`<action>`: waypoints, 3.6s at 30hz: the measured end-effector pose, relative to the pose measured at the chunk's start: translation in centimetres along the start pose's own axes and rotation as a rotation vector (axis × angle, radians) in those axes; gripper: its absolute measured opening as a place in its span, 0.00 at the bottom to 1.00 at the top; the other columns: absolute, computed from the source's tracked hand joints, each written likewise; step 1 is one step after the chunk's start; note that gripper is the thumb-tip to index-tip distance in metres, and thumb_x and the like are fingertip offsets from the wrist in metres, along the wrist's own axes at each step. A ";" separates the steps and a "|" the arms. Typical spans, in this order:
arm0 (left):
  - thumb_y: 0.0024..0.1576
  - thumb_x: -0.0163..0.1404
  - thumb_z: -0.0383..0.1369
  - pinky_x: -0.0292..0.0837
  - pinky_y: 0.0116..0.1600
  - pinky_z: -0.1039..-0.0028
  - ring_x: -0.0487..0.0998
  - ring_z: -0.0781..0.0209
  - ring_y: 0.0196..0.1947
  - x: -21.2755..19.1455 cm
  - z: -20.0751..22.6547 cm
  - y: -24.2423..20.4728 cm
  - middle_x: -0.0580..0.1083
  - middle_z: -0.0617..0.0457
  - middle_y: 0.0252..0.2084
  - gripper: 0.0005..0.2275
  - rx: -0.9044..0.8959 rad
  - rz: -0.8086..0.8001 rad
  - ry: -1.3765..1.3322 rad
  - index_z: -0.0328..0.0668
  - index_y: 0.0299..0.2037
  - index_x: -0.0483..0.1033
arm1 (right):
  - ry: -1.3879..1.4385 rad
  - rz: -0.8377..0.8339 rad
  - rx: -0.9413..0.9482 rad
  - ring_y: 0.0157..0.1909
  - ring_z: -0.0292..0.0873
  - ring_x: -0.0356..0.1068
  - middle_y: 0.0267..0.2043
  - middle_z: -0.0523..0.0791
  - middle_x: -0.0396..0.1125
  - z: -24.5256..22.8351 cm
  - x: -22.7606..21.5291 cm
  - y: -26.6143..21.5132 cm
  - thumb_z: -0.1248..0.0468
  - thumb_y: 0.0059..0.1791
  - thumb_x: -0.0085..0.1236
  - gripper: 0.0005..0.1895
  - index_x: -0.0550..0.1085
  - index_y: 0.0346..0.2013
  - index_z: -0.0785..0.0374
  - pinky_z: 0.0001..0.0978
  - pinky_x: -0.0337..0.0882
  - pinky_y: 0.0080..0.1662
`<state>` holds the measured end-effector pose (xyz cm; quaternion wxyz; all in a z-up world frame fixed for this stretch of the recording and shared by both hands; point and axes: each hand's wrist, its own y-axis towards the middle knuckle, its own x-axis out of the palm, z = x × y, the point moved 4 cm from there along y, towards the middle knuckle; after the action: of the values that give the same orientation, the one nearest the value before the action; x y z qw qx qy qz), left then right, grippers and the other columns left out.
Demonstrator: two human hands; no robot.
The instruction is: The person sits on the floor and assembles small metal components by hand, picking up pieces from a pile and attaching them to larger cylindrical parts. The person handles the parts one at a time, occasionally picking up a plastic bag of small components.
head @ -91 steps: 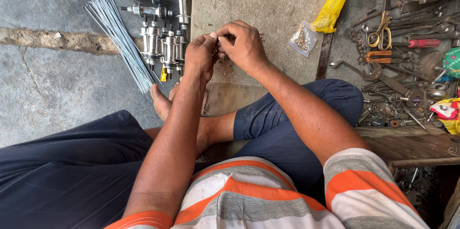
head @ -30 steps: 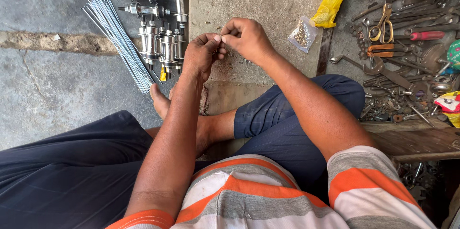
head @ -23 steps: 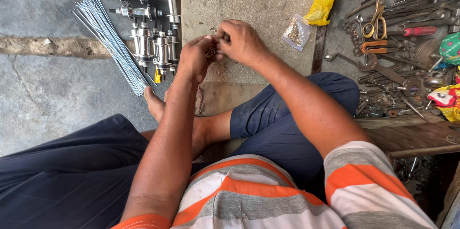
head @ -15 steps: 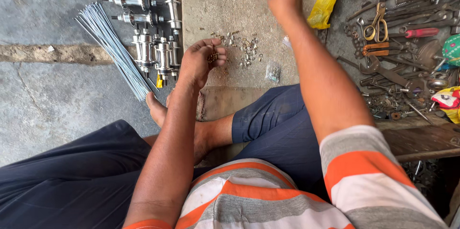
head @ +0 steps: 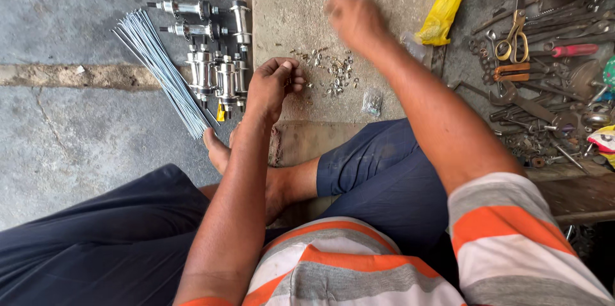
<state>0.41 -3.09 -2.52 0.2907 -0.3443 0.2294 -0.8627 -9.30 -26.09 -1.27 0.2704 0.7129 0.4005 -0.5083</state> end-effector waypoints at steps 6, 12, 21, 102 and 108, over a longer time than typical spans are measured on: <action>0.62 0.53 0.26 0.75 0.33 0.76 0.75 0.65 0.26 -0.4 -0.2 0.4 0.76 0.51 0.30 0.06 0.008 0.066 0.079 0.30 0.44 0.79 | -0.074 -0.222 -0.093 0.47 0.47 0.67 0.42 0.47 0.68 -5.2 1.2 -3.8 0.61 0.48 0.66 0.09 0.77 0.38 0.62 0.41 0.72 0.50; 0.59 0.55 0.24 0.77 0.33 0.76 0.78 0.64 0.27 -0.5 -0.1 0.6 0.78 0.49 0.32 0.06 0.056 0.082 0.018 0.28 0.43 0.77 | -0.134 -0.046 -0.163 0.44 0.45 0.66 0.39 0.45 0.65 -6.7 0.8 -4.3 0.64 0.47 0.67 0.08 0.75 0.33 0.62 0.38 0.73 0.45; 0.59 0.55 0.22 0.79 0.33 0.77 0.79 0.64 0.28 0.0 0.3 0.5 0.77 0.49 0.34 0.06 0.121 0.039 0.079 0.28 0.44 0.77 | 0.788 -0.207 0.251 0.34 0.34 0.72 0.32 0.40 0.72 -7.9 -0.1 -4.6 0.70 0.49 0.63 0.04 0.74 0.34 0.62 0.28 0.74 0.37; 0.62 0.53 0.30 0.73 0.30 0.77 0.75 0.66 0.26 0.7 -0.5 0.1 0.76 0.51 0.30 0.07 0.031 0.127 0.056 0.31 0.41 0.75 | 0.636 -0.100 0.299 0.38 0.34 0.77 0.37 0.42 0.78 -10.6 -2.2 -6.7 0.65 0.50 0.62 0.07 0.81 0.41 0.61 0.28 0.77 0.41; 0.65 0.48 0.33 0.73 0.31 0.76 0.75 0.65 0.26 0.9 -0.5 0.1 0.75 0.50 0.30 0.10 0.009 0.098 0.030 0.31 0.42 0.75 | 0.648 -0.120 0.280 0.38 0.32 0.77 0.36 0.41 0.77 -10.9 -2.1 -6.5 0.64 0.48 0.64 0.06 0.78 0.39 0.61 0.27 0.78 0.43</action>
<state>-0.47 -3.64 -2.51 0.3307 -0.3183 0.2466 -0.8535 -9.60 -14.64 4.46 -0.0014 0.8424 0.4331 -0.3205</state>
